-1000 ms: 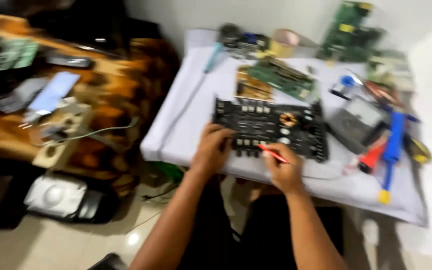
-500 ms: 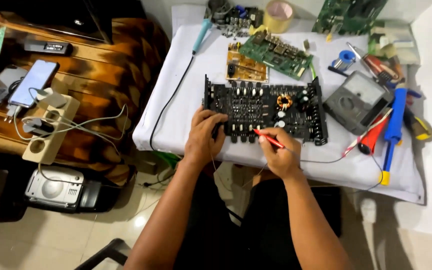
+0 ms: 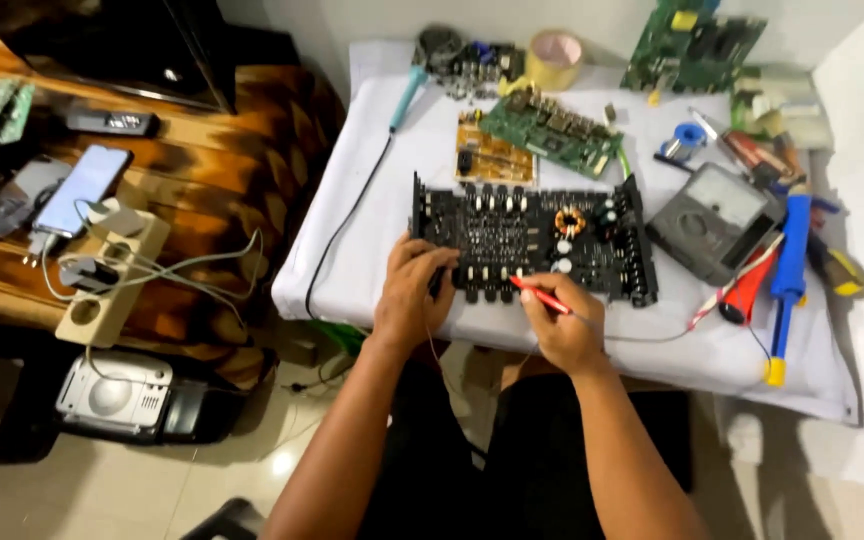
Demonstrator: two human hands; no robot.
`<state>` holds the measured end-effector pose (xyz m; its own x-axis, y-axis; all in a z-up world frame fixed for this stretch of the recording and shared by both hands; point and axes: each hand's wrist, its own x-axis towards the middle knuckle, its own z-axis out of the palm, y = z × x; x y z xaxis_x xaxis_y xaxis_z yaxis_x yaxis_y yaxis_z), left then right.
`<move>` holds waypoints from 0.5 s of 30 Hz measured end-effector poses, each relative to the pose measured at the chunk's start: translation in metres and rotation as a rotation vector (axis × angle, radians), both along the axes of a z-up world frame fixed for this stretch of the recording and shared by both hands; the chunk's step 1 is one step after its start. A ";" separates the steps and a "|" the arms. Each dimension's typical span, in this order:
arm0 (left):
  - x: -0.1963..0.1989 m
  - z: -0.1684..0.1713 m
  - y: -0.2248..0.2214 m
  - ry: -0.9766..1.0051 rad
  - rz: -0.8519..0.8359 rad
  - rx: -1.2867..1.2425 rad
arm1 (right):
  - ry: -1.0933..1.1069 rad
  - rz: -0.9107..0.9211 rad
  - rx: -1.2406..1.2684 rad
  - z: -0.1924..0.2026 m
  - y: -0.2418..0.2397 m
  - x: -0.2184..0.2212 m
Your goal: Testing an electronic circuit board using a multimeter probe to diagnose faults
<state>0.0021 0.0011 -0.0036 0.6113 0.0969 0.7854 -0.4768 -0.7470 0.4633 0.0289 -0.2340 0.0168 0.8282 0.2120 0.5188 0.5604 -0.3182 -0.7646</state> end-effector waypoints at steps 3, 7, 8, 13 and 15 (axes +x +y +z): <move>0.002 0.003 0.001 -0.006 0.012 0.021 | -0.022 0.018 -0.007 0.000 0.001 0.005; 0.005 -0.008 0.002 0.059 0.004 -0.010 | -0.030 0.021 -0.004 -0.005 -0.003 0.006; 0.007 -0.003 0.001 0.040 0.001 -0.009 | -0.009 0.026 0.010 -0.008 -0.003 0.010; 0.022 -0.089 0.004 0.116 0.122 -0.046 | 0.044 0.181 0.093 -0.033 -0.013 0.007; 0.046 -0.089 0.007 0.039 -0.151 0.024 | -0.005 0.215 -0.032 -0.043 -0.025 0.014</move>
<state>0.0482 0.0081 -0.0927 0.6477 -0.0168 0.7617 -0.5666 -0.6789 0.4669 0.0427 -0.2588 -0.0260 0.7595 0.4003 0.5127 0.6217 -0.2148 -0.7532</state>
